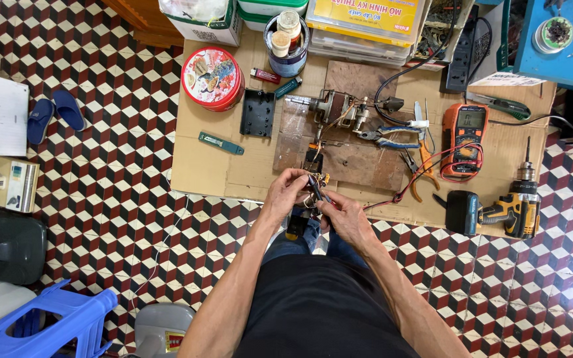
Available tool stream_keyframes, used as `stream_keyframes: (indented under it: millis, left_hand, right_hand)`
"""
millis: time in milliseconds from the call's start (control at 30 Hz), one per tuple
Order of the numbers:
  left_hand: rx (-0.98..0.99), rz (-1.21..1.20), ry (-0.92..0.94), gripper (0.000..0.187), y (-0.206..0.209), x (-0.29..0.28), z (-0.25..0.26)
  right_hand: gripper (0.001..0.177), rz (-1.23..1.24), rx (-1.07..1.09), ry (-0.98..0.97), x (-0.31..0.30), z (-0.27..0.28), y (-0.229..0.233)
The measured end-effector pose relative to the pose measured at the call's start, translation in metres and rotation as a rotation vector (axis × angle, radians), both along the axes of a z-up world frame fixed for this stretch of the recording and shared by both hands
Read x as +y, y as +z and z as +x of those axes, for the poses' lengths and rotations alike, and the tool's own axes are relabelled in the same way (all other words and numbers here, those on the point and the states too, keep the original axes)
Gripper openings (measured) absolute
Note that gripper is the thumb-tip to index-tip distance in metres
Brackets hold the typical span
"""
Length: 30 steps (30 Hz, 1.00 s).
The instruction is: The person repairs a small electrical component, likely a fan capacitor, by stripping wires, twisting them together, and securing them with electrical tape. They use pliers and a multimeter during the process.
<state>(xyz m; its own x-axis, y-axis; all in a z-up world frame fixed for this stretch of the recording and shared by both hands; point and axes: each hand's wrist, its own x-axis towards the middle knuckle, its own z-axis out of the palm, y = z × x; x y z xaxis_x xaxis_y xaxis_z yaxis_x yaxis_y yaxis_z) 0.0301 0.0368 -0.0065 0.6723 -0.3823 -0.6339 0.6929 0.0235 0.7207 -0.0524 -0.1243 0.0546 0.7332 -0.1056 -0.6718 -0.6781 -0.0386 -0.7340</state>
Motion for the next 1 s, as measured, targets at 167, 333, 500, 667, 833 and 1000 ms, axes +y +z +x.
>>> stream_keyframes:
  millis: [167,333,500,667,833,1000]
  left_hand:
    - [0.011,0.024,0.011,0.028,0.004,-0.004,0.001]
    - [0.064,0.06,-0.032,0.03,-0.003,-0.002,0.005]
    - [0.068,0.069,-0.045,0.029,-0.005,-0.001,0.008]
    - [0.008,0.04,-0.024,0.025,-0.005,-0.003,0.001]
    - [-0.019,0.046,-0.031,0.025,-0.003,-0.001,0.0]
    - [-0.015,0.046,-0.047,0.026,-0.004,0.001,0.0]
  right_hand:
    - [0.036,-0.016,0.004,0.008,0.007,-0.001,0.001]
    - [0.041,-0.075,0.067,0.055,0.009,-0.005,-0.004]
    - [0.045,-0.236,-0.077,0.066,0.004,-0.01,-0.01]
    - [0.04,-0.275,0.042,-0.021,-0.012,0.0,-0.006]
    - [0.048,0.133,0.099,-0.202,-0.017,0.019,0.001]
    - [0.054,0.3,0.082,-0.236,-0.019,0.024,0.006]
